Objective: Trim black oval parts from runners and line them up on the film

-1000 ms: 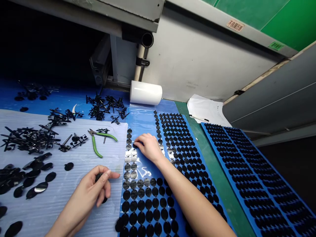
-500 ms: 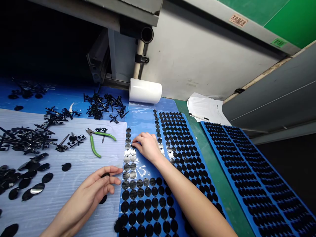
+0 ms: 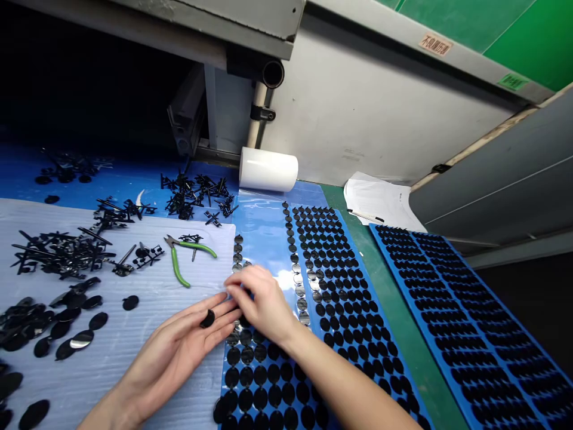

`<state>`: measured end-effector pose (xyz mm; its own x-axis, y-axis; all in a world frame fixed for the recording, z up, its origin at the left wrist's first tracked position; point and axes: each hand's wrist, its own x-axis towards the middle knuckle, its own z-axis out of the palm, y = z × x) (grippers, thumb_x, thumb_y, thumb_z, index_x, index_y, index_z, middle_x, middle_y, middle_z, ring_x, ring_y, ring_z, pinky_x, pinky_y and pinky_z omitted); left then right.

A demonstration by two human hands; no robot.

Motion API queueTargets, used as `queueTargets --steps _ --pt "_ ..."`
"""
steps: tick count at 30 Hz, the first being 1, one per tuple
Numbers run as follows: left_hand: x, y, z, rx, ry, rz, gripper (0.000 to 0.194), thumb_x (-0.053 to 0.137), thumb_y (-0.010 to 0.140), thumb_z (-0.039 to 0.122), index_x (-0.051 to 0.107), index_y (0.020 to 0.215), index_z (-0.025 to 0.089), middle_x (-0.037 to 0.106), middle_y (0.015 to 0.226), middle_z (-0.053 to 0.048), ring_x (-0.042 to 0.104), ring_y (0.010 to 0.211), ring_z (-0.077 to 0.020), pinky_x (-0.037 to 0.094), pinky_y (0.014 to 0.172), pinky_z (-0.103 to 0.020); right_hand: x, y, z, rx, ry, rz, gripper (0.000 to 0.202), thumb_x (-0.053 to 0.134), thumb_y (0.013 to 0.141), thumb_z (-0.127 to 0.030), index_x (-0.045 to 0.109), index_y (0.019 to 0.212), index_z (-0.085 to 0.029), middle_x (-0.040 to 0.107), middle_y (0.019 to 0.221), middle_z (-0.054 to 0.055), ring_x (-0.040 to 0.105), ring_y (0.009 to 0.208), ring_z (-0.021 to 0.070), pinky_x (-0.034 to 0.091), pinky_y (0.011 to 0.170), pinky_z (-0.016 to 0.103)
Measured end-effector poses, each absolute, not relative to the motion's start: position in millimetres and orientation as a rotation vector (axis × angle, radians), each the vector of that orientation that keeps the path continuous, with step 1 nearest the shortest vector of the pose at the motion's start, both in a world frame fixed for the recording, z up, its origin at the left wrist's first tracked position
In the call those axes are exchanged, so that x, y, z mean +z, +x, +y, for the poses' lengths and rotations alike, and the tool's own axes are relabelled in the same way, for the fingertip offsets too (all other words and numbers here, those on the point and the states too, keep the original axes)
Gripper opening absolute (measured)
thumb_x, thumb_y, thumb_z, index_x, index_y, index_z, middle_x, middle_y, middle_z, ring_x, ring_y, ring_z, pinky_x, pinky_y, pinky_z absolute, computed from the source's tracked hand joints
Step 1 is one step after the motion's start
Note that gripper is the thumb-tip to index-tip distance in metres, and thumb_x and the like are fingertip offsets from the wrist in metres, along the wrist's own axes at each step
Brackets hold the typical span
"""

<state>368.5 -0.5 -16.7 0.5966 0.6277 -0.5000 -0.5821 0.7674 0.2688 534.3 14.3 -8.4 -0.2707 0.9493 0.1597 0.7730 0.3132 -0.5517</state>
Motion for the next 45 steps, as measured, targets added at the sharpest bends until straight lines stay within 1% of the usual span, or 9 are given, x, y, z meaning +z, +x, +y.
queueTargets --steps 4,9,17,24,27,30,35,41,45 --pt "-17 369 -3 0.748 0.069 0.56 0.027 0.042 0.08 0.006 0.059 0.101 0.006 0.061 0.108 -0.014 0.049 0.109 -0.0254 0.033 0.096 -0.04 -1 520 -8 0.736 -1.344 -2.08 0.007 0.052 0.081 -0.021 0.057 0.086 -0.02 0.059 0.077 0.001 0.053 0.075 0.0139 0.04 0.073 0.028" --pt "-14 374 -10 0.73 0.061 0.636 0.027 0.041 0.081 0.008 0.063 0.097 0.01 0.064 0.1 -0.011 0.05 0.107 -0.0223 0.034 0.095 -0.039 -9 514 -26 0.72 -1.547 -1.967 0.012 0.057 0.078 -0.029 0.053 0.085 -0.019 0.056 0.076 0.001 0.051 0.075 0.0159 0.041 0.068 0.028" --pt "-6 377 -19 0.656 0.053 0.647 0.029 0.042 0.077 0.005 0.064 0.093 0.015 0.066 0.09 -0.007 0.054 0.1 -0.02 0.037 0.091 -0.038 -6 516 -39 0.827 -1.569 -2.012 0.003 0.053 0.08 -0.021 0.053 0.083 -0.019 0.055 0.079 0.002 0.05 0.076 0.0144 0.041 0.069 0.026" --pt "-5 376 -20 0.649 0.383 0.88 0.015 0.049 0.078 0.022 0.059 0.088 0.016 0.062 0.095 -0.007 0.056 0.09 -0.0178 0.042 0.083 -0.032 -4 537 -9 0.712 -1.617 -2.01 0.007 0.049 0.082 -0.019 0.056 0.08 -0.02 0.06 0.074 -0.001 0.054 0.069 0.011 0.042 0.064 0.021" --pt "-4 376 -14 0.559 0.686 1.006 0.02 0.041 0.081 0.026 0.054 0.093 0.016 0.062 0.093 -0.008 0.056 0.081 -0.0173 0.045 0.076 -0.033 -14 558 25 0.52 -1.735 -2.027 0.008 0.05 0.082 -0.02 0.058 0.082 -0.019 0.06 0.078 0.002 0.054 0.072 0.0146 0.042 0.066 0.025" --pt "-9 381 -5 0.499 1.329 1.108 0.025 0.034 0.083 0.024 0.054 0.097 0.019 0.06 0.093 -0.006 0.054 0.085 -0.0187 0.043 0.079 -0.036 -27 573 53 0.511 -1.707 -2.121 0.01 0.055 0.078 -0.019 0.061 0.087 -0.02 0.061 0.084 0.003 0.054 0.079 0.0166 0.042 0.07 0.027" --pt "-28 405 8 0.376 2.341 1.161 0.044 0.034 0.078 0.007 0.042 0.121 0.015 0.051 0.119 -0.008 0.048 0.096 -0.0222 0.044 0.081 -0.036 -40 577 70 0.55 -1.616 -2.291 0.008 0.057 0.076 -0.016 0.063 0.08 -0.019 0.062 0.081 0.002 0.056 0.078 0.0151 0.042 0.073 0.025" --pt "-39 422 9 0.202 2.563 1.213 0.052 0.031 0.07 -0.007 0.047 0.117 0.008 0.05 0.124 -0.013 0.054 0.089 -0.0244 0.051 0.068 -0.035 -38 578 74 0.55 -1.593 -2.366 0.008 0.053 0.079 -0.016 0.061 0.078 -0.019 0.061 0.079 0.002 0.056 0.076 0.014 0.042 0.07 0.023" --pt "-38 422 8 0.179 2.599 1.206 0.051 0.03 0.07 -0.009 0.05 0.114 0.008 0.049 0.124 -0.013 0.054 0.089 -0.024 0.052 0.067 -0.034 -35 582 75 0.528 -1.652 -2.332 0.01 0.049 0.082 -0.017 0.059 0.082 -0.019 0.061 0.076 0.001 0.057 0.071 0.013 0.042 0.066 0.022"
